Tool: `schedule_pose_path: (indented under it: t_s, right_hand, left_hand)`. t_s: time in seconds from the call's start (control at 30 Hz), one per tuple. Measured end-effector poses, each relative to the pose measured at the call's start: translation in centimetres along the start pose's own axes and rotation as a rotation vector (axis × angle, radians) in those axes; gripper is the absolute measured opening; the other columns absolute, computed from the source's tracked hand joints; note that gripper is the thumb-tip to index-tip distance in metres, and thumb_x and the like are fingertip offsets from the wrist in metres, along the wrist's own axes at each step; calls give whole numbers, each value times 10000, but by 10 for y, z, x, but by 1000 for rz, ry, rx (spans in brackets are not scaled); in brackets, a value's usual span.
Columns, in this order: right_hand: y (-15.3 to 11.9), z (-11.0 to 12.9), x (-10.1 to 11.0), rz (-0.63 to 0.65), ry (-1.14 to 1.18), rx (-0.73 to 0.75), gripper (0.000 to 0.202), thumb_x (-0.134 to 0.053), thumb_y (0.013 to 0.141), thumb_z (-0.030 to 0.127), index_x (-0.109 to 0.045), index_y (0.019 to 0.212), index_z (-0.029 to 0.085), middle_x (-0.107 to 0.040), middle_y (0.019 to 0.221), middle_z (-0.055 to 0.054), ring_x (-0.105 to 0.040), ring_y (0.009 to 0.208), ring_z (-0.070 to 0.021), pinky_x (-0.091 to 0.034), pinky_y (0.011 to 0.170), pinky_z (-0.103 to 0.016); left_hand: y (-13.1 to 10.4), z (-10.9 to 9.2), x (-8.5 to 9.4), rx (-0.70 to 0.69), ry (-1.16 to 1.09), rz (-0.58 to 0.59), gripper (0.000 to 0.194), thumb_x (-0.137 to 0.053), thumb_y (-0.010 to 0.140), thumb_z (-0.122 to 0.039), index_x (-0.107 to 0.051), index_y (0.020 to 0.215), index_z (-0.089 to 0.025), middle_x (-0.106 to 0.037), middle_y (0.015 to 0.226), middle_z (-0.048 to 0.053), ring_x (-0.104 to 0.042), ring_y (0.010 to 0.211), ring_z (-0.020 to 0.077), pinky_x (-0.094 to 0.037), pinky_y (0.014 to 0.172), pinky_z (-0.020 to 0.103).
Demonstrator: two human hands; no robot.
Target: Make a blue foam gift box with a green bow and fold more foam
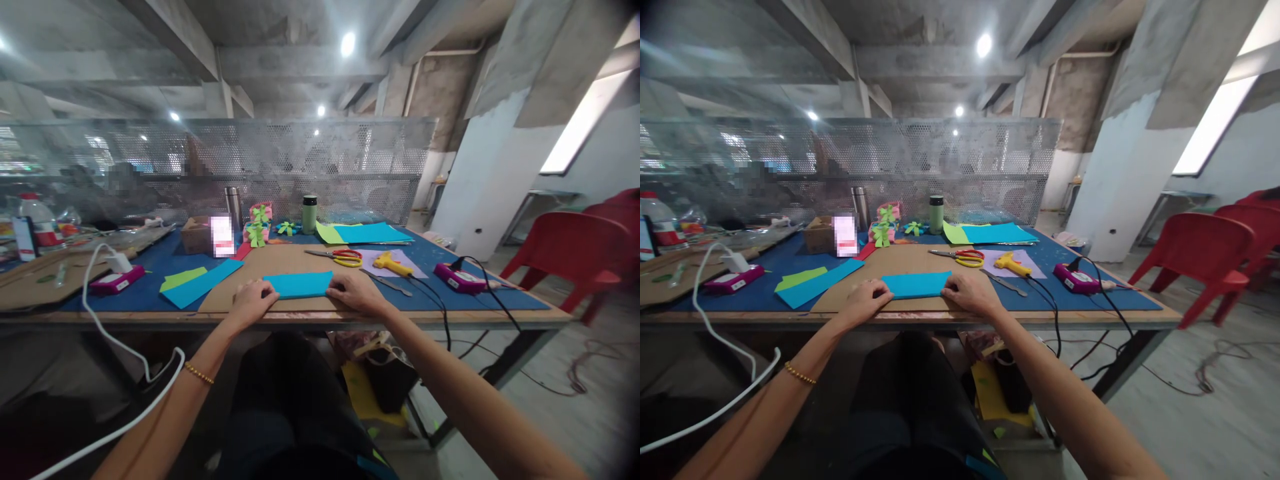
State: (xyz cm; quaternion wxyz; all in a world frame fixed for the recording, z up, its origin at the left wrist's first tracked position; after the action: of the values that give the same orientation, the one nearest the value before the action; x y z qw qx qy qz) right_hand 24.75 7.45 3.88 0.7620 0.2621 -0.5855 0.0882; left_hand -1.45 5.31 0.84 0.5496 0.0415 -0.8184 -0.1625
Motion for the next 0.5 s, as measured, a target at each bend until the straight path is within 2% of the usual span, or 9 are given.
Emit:
schedule_pose_path:
  t_s: [0.3,0.5]
  right_hand:
    - [16,-2,0,117,-46,-62,210,-615,870,366,-755,814,219,-731,816,-34,-615,732,-179,-367,614,-257]
    - [20,-3,0,156,-30,-113,225,-632,854,393,-764,801,218,-726,787,-30,-617,726,-177,-369,594,-250]
  left_hand:
    - [7,-8,5,118,40,113,234,-509,868,-355,-623,727,-207,-727,893,51,-631,896,245,-370,777,336]
    - [9,-13,9,126,53,156,238,-504,855,-333,-593,678,-202,-705,810,54,-618,814,239,-372,765,338]
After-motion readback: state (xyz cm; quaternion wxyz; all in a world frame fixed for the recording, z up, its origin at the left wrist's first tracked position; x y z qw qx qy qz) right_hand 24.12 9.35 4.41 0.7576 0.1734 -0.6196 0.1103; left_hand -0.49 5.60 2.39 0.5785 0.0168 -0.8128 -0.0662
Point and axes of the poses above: each hand's wrist, its own y-axis towards the middle knuckle, its own x-axis out of the back of the hand, z = x × y, the point moved 3 cm from there along y, towards the middle knuckle
